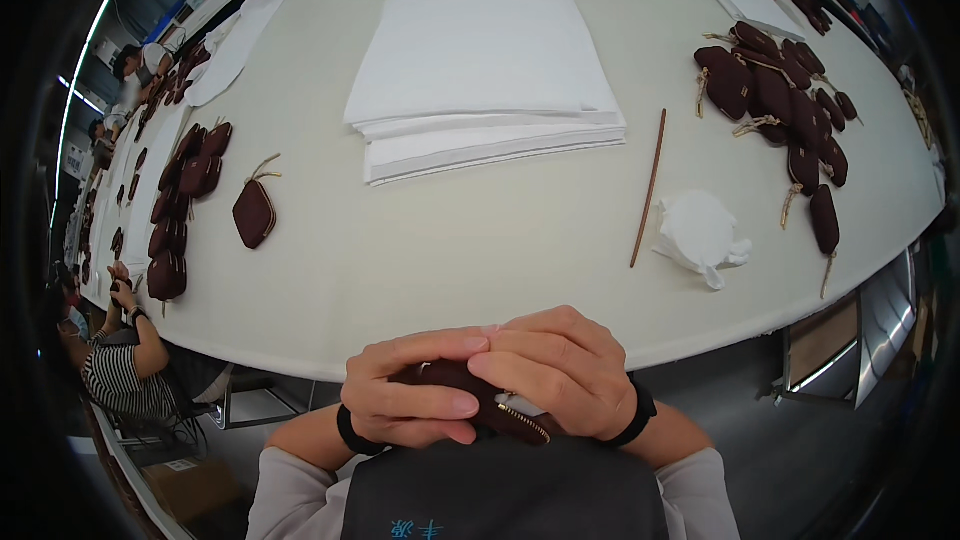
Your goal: The person places white tissue paper into small maroon zippered pouches, then zips them closed. The person repeats this process for multiple pouches, wiping the exterior of one pouch with a tissue before continuing. Finished pouches are placed on the table.
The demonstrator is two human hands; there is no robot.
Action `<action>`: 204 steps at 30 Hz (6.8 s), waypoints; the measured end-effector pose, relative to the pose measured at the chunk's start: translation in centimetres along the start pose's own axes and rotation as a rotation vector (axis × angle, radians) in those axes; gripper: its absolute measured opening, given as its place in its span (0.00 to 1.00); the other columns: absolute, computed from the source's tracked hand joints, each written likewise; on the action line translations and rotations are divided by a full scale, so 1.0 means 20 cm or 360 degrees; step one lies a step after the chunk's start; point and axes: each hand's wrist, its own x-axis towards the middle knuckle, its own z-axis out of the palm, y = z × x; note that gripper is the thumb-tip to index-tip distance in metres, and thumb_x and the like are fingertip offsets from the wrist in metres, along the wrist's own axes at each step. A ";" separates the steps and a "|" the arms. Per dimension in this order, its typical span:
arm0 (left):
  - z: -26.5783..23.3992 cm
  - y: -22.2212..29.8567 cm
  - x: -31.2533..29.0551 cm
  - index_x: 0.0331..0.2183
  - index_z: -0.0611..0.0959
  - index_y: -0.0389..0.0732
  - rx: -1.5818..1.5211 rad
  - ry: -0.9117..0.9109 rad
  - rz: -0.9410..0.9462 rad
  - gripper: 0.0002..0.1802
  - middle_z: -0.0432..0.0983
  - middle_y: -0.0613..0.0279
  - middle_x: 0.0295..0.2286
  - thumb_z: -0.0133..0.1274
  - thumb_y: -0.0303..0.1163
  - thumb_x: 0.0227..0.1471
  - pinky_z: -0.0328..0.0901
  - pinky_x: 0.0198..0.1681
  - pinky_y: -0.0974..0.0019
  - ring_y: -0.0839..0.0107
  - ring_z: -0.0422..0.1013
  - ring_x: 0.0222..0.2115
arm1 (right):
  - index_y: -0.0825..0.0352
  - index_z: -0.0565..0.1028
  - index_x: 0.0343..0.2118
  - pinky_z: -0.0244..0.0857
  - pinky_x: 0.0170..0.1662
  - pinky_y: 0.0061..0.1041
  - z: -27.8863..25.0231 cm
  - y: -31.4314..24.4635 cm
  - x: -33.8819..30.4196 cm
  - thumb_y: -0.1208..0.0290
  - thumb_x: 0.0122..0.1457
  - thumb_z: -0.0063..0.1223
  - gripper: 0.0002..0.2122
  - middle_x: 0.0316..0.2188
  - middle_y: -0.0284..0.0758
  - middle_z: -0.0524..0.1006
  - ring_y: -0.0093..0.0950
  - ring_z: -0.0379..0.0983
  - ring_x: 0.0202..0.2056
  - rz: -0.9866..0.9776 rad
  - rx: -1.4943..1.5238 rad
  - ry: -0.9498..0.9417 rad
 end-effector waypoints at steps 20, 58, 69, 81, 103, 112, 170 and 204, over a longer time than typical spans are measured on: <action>0.00 0.00 -0.05 0.52 0.78 0.34 -0.0345 -0.0218 -0.0602 0.46 0.80 0.51 0.47 0.80 0.42 0.30 0.74 0.49 0.65 0.59 0.79 0.46 | 0.60 0.78 0.37 0.73 0.36 0.26 0.00 0.01 -0.11 0.75 0.53 0.62 0.09 0.34 0.31 0.76 0.29 0.73 0.37 -0.0257 -0.0070 -0.0016; -0.06 -0.12 -0.08 0.50 0.80 0.37 -0.0855 -0.0128 -0.1552 0.34 0.81 0.59 0.43 0.73 0.43 0.45 0.70 0.49 0.67 0.72 0.76 0.44 | 0.66 0.78 0.33 0.64 0.38 0.31 0.09 0.12 -0.06 0.67 0.41 0.68 0.16 0.30 0.35 0.76 0.35 0.73 0.35 0.0598 -0.0096 -0.0243; 0.01 -0.13 -0.06 0.49 0.80 0.35 -0.0652 -0.0155 -0.1637 0.30 0.81 0.58 0.42 0.71 0.40 0.49 0.71 0.47 0.68 0.73 0.77 0.43 | 0.70 0.76 0.42 0.73 0.45 0.24 0.10 0.16 -0.18 0.75 0.49 0.68 0.17 0.39 0.33 0.80 0.23 0.78 0.36 0.1312 0.0678 -0.0328; -0.11 -0.26 -0.01 0.55 0.73 0.39 -0.1428 0.0608 -0.1985 0.31 0.76 0.60 0.46 0.56 0.52 0.61 0.73 0.47 0.62 0.71 0.75 0.45 | 0.62 0.82 0.42 0.63 0.48 0.33 0.06 0.07 -0.15 0.60 0.43 0.74 0.22 0.45 0.35 0.76 0.38 0.67 0.44 0.0638 -0.0068 -0.0553; -0.02 -0.19 0.02 0.55 0.74 0.46 -0.1710 0.0873 -0.1962 0.33 0.75 0.67 0.46 0.54 0.59 0.59 0.69 0.52 0.63 0.74 0.72 0.48 | 0.62 0.81 0.46 0.48 0.67 0.45 0.04 0.21 -0.06 0.62 0.53 0.67 0.18 0.64 0.49 0.59 0.49 0.52 0.65 0.0655 0.0422 -0.0979; 0.04 -0.15 0.04 0.55 0.74 0.46 -0.1695 0.0969 -0.1982 0.28 0.74 0.67 0.48 0.54 0.53 0.62 0.67 0.55 0.63 0.75 0.70 0.51 | 0.66 0.77 0.53 0.43 0.69 0.46 -0.02 0.23 -0.03 0.76 0.57 0.54 0.19 0.68 0.50 0.55 0.49 0.48 0.67 0.0724 0.0632 -0.1269; 0.03 -0.22 -0.01 0.58 0.68 0.37 -0.1690 0.0925 -0.2035 0.34 0.73 0.55 0.51 0.46 0.56 0.65 0.69 0.57 0.56 0.63 0.72 0.52 | 0.63 0.69 0.21 0.43 0.14 0.17 0.02 0.12 -0.07 0.53 0.68 0.52 0.22 0.10 0.21 0.57 0.12 0.48 0.11 0.2437 0.1668 -0.0957; -0.16 -0.42 -0.18 0.40 0.81 0.35 0.0187 0.0096 -0.0999 0.06 0.77 0.65 0.37 0.52 0.24 0.62 0.68 0.42 0.73 0.78 0.72 0.38 | 0.69 0.81 0.42 0.55 0.16 0.13 0.00 0.33 -0.11 0.57 0.60 0.64 0.18 0.18 0.22 0.73 0.10 0.60 0.15 0.2284 0.1123 -0.1473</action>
